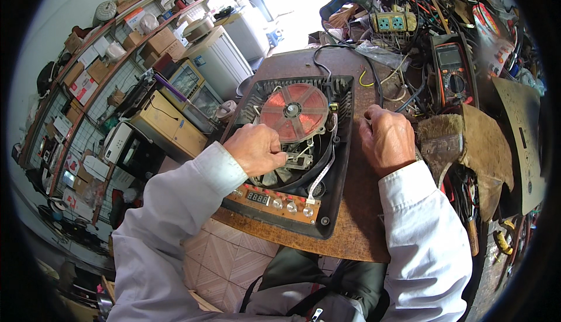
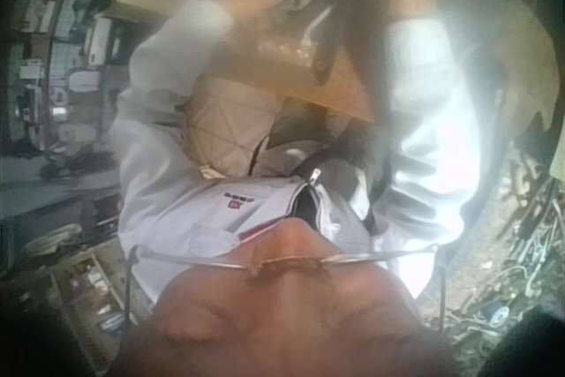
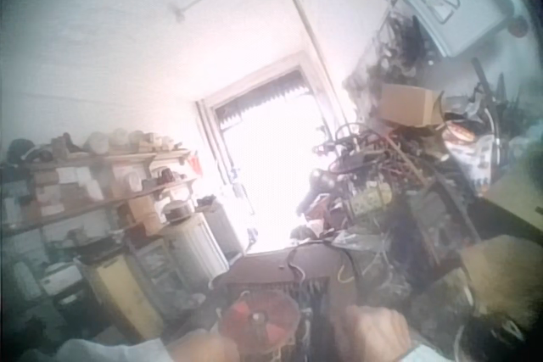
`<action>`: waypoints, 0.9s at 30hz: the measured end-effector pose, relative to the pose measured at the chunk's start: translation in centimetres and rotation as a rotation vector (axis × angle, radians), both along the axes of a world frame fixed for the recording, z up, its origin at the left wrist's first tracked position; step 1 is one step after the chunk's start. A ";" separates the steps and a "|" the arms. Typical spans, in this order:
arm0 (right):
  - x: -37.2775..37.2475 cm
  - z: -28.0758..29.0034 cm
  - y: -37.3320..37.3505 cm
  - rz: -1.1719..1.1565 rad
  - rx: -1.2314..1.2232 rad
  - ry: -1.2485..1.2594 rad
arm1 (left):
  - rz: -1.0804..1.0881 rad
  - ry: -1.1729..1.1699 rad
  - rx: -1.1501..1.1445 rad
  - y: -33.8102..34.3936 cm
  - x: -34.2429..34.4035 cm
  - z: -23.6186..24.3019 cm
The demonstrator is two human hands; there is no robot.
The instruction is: The person works on a disassembled electronic device with a visible copper coil and fan, manipulating internal components and wires. They retrieve a brown plastic part from a cluttered pile, return to the workbench, and attempt to fit the part onto the device, adjusting its position multiple times.
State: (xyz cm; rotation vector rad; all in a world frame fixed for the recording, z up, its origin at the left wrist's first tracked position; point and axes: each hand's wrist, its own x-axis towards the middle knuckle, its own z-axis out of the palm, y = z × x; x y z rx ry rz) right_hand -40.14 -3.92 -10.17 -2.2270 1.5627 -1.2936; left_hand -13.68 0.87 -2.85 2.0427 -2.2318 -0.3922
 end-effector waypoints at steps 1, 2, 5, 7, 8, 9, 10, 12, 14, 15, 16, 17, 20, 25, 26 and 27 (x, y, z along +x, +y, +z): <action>0.0 0.0 0.0 0.002 -0.010 -0.005 | 0.017 -0.014 0.008 0.0 -0.1 0.0; 0.0 -0.1 0.0 0.000 -0.012 -0.007 | 0.033 -0.027 0.017 0.0 -0.2 0.0; 0.0 -0.1 0.1 0.000 -0.019 -0.026 | 0.002 -0.030 -0.014 0.0 -0.4 0.0; 0.0 -0.1 0.1 0.003 -0.022 -0.034 | -0.016 -0.033 -0.023 -0.1 -0.4 -0.1; 0.0 -0.2 0.1 0.002 -0.021 -0.035 | -0.021 -0.036 -0.024 -0.1 -0.4 -0.2; 0.0 -0.2 0.0 0.001 -0.021 -0.034 | -0.035 -0.052 -0.035 -0.2 -0.4 -0.3; 0.0 -0.2 0.0 0.002 -0.017 -0.032 | -0.043 -0.072 -0.045 -0.3 -0.5 -0.4; 0.0 -0.2 -0.1 0.004 -0.007 -0.024 | -0.048 -0.098 -0.049 -0.3 -0.5 -0.5; 0.0 -0.3 -0.1 -0.001 -0.018 -0.024 | -0.043 -0.112 -0.030 -0.5 -0.7 -0.6; 0.0 -0.3 -0.1 -0.003 -0.025 -0.025 | -0.040 -0.128 -0.022 -0.5 -0.7 -0.6; 0.0 -0.4 -0.1 -0.001 -0.027 -0.027 | -0.034 -0.146 -0.008 -0.6 -0.7 -0.6; 0.0 -0.4 -0.1 0.001 -0.031 -0.031 | -0.028 -0.164 0.005 -0.6 -0.7 -0.6; -0.1 -0.4 -0.1 0.004 -0.013 -0.026 | -0.049 -0.185 -0.022 -0.6 -0.7 -0.7; -0.1 -0.3 -0.1 0.006 -0.013 -0.026 | -0.040 -0.078 -0.070 -0.3 -0.3 -1.0; -0.1 -0.3 -0.1 0.006 -0.015 -0.025 | -0.034 -0.062 -0.074 -0.3 -0.2 -1.1; -0.1 -0.3 -0.1 0.006 -0.018 -0.023 | -0.033 -0.057 -0.077 -0.3 -0.2 -1.1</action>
